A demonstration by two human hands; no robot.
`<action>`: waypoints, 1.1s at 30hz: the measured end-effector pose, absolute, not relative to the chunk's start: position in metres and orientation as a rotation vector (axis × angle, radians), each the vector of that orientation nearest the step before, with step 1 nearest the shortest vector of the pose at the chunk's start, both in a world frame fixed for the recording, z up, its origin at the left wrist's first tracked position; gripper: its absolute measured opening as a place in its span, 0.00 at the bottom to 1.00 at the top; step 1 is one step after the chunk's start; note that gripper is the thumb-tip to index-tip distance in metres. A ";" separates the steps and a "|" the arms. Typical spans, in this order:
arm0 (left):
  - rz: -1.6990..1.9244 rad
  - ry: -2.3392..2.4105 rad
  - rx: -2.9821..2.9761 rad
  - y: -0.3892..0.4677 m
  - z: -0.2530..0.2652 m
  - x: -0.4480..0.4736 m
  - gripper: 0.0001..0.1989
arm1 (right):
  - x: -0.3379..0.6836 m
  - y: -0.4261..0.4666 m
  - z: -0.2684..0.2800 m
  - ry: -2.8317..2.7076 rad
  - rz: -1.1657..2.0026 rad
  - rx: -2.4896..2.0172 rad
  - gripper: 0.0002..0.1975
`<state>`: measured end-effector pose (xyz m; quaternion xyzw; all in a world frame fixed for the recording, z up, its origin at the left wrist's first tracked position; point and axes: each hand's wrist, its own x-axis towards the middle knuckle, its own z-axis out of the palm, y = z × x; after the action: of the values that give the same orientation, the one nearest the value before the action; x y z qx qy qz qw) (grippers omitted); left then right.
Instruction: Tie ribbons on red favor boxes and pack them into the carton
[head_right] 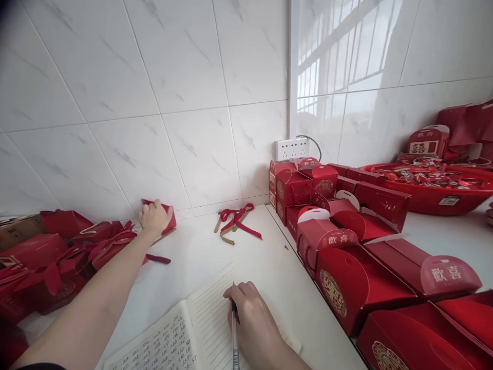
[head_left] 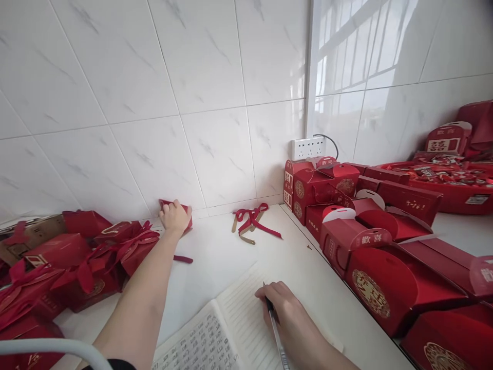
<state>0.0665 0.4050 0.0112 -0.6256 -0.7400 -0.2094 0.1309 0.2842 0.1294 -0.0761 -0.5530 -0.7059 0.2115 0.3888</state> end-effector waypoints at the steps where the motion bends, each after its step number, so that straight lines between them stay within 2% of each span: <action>1: -0.627 -2.183 -1.794 0.408 0.014 0.068 0.29 | 0.284 0.129 -0.076 -1.800 0.532 -1.399 0.18; 4: -0.652 -2.313 -1.751 0.415 0.020 0.073 0.31 | 0.284 0.129 -0.077 -1.806 0.525 -1.392 0.18; 9: -0.767 -2.306 -1.696 0.406 0.015 0.080 0.42 | 0.285 0.130 -0.080 -1.813 0.509 -1.387 0.18; 16: -0.772 -2.492 -1.840 0.378 0.028 0.059 0.49 | 0.286 0.131 -0.082 -1.836 0.475 -1.393 0.18; 19: -0.807 -2.383 -2.027 0.361 0.047 0.053 0.44 | 0.290 0.133 -0.082 -1.858 0.439 -1.398 0.19; 24: -1.031 -1.933 -2.332 0.302 0.060 0.060 0.32 | 0.303 0.138 -0.085 -1.885 0.269 -1.344 0.27; 27: -1.279 -1.758 -2.471 0.249 0.044 0.065 0.24 | 0.311 0.137 -0.081 -1.779 0.269 -1.263 0.27; 31: -1.935 -1.506 -2.764 0.175 0.006 0.068 0.18 | 0.311 0.129 -0.066 -1.616 0.296 -1.210 0.18; 33: -2.025 -1.489 -2.862 0.145 -0.012 0.068 0.16 | 0.304 0.122 -0.052 -1.573 0.322 -1.150 0.19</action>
<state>0.0679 0.1452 -0.0119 -0.7099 -0.3695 -0.5023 -0.3274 0.3041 0.1224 -0.0525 -0.4859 -0.6648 0.1359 0.5508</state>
